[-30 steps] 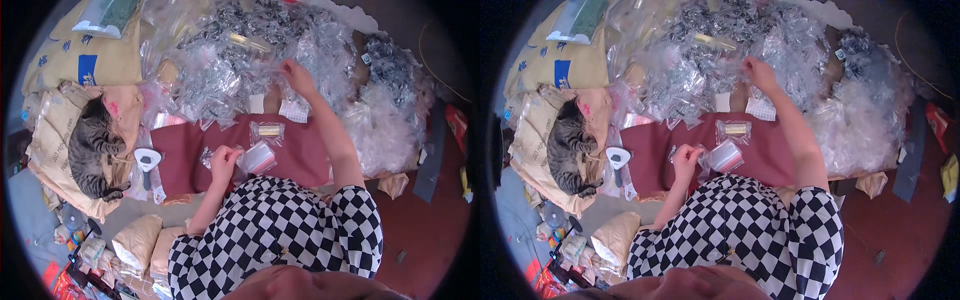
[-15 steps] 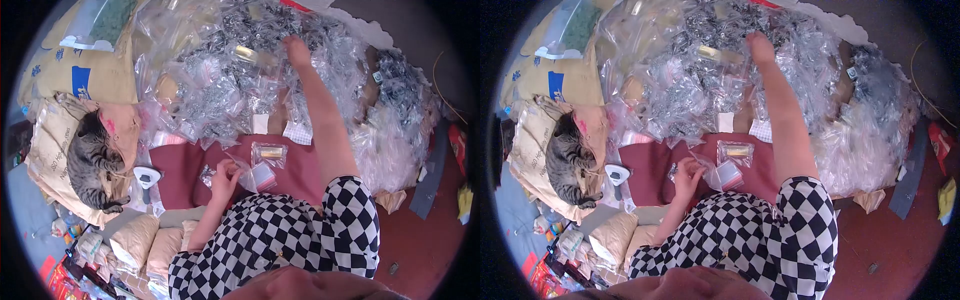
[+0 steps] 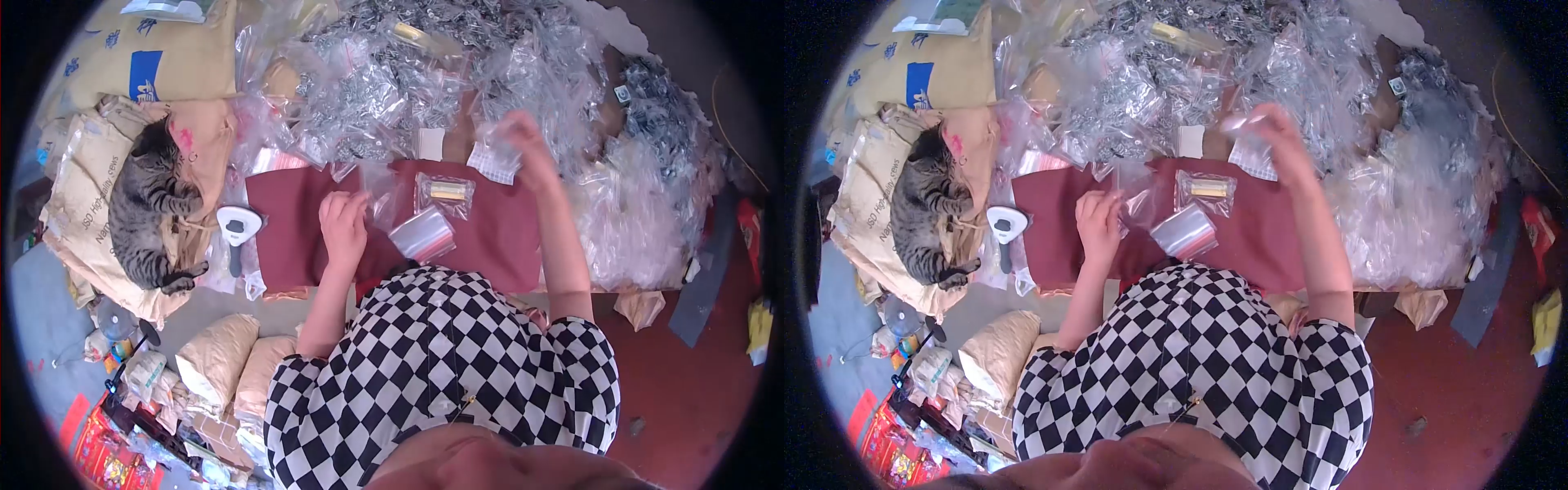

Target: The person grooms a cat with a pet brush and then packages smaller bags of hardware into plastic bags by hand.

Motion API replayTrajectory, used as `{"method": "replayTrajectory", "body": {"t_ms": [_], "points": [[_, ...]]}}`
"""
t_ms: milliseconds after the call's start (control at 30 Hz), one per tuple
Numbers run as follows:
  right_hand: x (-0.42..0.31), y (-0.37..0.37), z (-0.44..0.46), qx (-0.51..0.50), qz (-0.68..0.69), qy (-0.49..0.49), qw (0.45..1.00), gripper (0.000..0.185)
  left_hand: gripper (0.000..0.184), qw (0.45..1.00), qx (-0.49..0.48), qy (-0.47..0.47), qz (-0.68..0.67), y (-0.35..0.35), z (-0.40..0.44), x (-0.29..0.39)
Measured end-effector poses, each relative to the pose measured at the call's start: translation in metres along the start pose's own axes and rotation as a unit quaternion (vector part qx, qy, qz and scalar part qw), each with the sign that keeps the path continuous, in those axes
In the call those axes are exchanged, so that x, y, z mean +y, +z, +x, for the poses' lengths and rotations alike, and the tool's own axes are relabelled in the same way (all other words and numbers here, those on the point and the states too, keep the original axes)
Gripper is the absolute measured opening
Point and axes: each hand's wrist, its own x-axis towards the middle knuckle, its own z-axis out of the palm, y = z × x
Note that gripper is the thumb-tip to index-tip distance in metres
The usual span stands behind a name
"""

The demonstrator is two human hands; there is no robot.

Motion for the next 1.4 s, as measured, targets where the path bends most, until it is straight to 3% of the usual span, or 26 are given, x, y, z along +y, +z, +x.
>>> {"method": "replayTrajectory", "body": {"t_ms": [67, 100, 133, 167, 200, 233, 300, 400, 433, 533, 600, 733, 800, 833, 900, 933, 1033, 1100, 1133, 1200, 1267, 1333, 1400], "points": [[0.025, 0.035, -0.031, -0.037, -0.045, 0.106, 0.993, 0.031, 0.038, 1.0, 0.006, 0.027, 0.007, -0.002, -0.003, 0.0], [0.051, 0.034, -0.028, -0.114, -0.256, 0.029, 0.959, 0.036, 0.038, 0.999, 0.009, 0.03, 0.007, -0.008, -0.005, 0.008], [0.068, 0.037, -0.033, -0.113, -0.257, 0.025, 0.959, 0.036, 0.046, 0.994, -0.062, -0.064, -0.055, -0.018, -0.007, 0.02], [0.083, 0.042, -0.036, -0.119, -0.357, -0.004, 0.927, 0.035, 0.054, 0.972, -0.132, -0.157, -0.116, -0.025, -0.01, 0.028], [0.095, 0.046, -0.039, -0.123, -0.451, -0.032, 0.883, 0.035, 0.054, 0.973, -0.128, -0.153, -0.115, -0.029, -0.015, 0.033], [0.105, 0.047, -0.043, -0.122, -0.452, -0.037, 0.883, 0.035, 0.058, 0.971, -0.153, -0.157, -0.094, -0.033, -0.019, 0.036], [0.119, 0.049, -0.047, -0.061, -0.656, -0.036, 0.751, 0.029, 0.062, 0.969, -0.171, -0.161, -0.074, -0.038, -0.028, 0.039], [0.12, 0.04, -0.049, -0.055, -0.679, -0.048, 0.73, 0.027, 0.049, 0.97, -0.173, -0.151, -0.083, -0.035, -0.045, 0.033], [0.118, 0.037, -0.048, -0.054, -0.68, -0.053, 0.729, 0.027, 0.038, 0.98, -0.149, -0.108, -0.081, -0.032, -0.051, 0.029], [0.104, 0.037, -0.053, -0.034, -0.67, 0.011, 0.741, 0.039, 0.022, 0.99, -0.104, -0.059, -0.074, -0.031, -0.058, 0.029], [0.086, 0.039, -0.069, 0.017, -0.573, -0.027, 0.819, 0.041, 0.016, 0.993, -0.082, -0.055, -0.071, -0.026, -0.058, 0.032], [0.025, 0.082, -0.103, 0.02, -0.478, -0.137, 0.868, 0.038, 0.017, 0.99, -0.105, 0.019, -0.096, -0.01, -0.053, 0.033], [-0.001, 0.1, -0.117, -0.076, -0.517, -0.164, 0.836, 0.034, 0.018, 0.983, -0.129, 0.056, -0.115, -0.008, -0.046, 0.042], [-0.005, 0.105, -0.122, -0.074, -0.517, -0.166, 0.837, 0.034, 0.017, 0.978, -0.125, 0.095, -0.134, -0.011, -0.041, 0.052], [-0.007, 0.114, -0.13, -0.173, -0.729, -0.184, 0.636, 0.041, 0.014, 0.964, -0.17, 0.147, -0.145, -0.008, -0.037, 0.058], [-0.006, 0.118, -0.134, -0.173, -0.729, -0.185, 0.637, 0.041, 0.014, 0.963, -0.171, 0.148, -0.144, -0.004, -0.041, 0.06], [-0.009, 0.129, -0.137, -0.209, -0.709, -0.19, 0.646, 0.042, 0.019, 0.917, -0.299, 0.215, -0.151, 0.009, -0.05, 0.073], [-0.018, 0.133, -0.137, -0.153, -0.472, -0.078, 0.865, 0.039, 0.019, 0.927, -0.25, 0.206, -0.187, 0.006, -0.054, 0.079], [-0.01, 0.133, -0.136, -0.153, -0.473, -0.078, 0.864, 0.039, 0.019, 0.932, -0.203, 0.199, -0.223, 0.002, -0.055, 0.083], [0.009, 0.131, -0.133, 0.001, -0.421, -0.205, 0.884, 0.039, 0.02, 0.931, -0.201, 0.147, -0.268, -0.005, -0.053, 0.083], [0.016, 0.135, -0.14, 0.01, -0.449, -0.206, 0.869, 0.04, 0.022, 0.932, -0.202, 0.113, -0.28, -0.004, -0.049, 0.08], [0.011, 0.142, -0.148, -0.062, -0.621, -0.241, 0.743, 0.041, 0.024, 0.938, -0.178, 0.108, -0.276, 0.003, -0.049, 0.078], [-0.001, 0.142, -0.152, -0.099, -0.614, -0.225, 0.75, 0.038, 0.02, 0.941, -0.172, 0.11, -0.271, 0.005, -0.047, 0.077]]}}
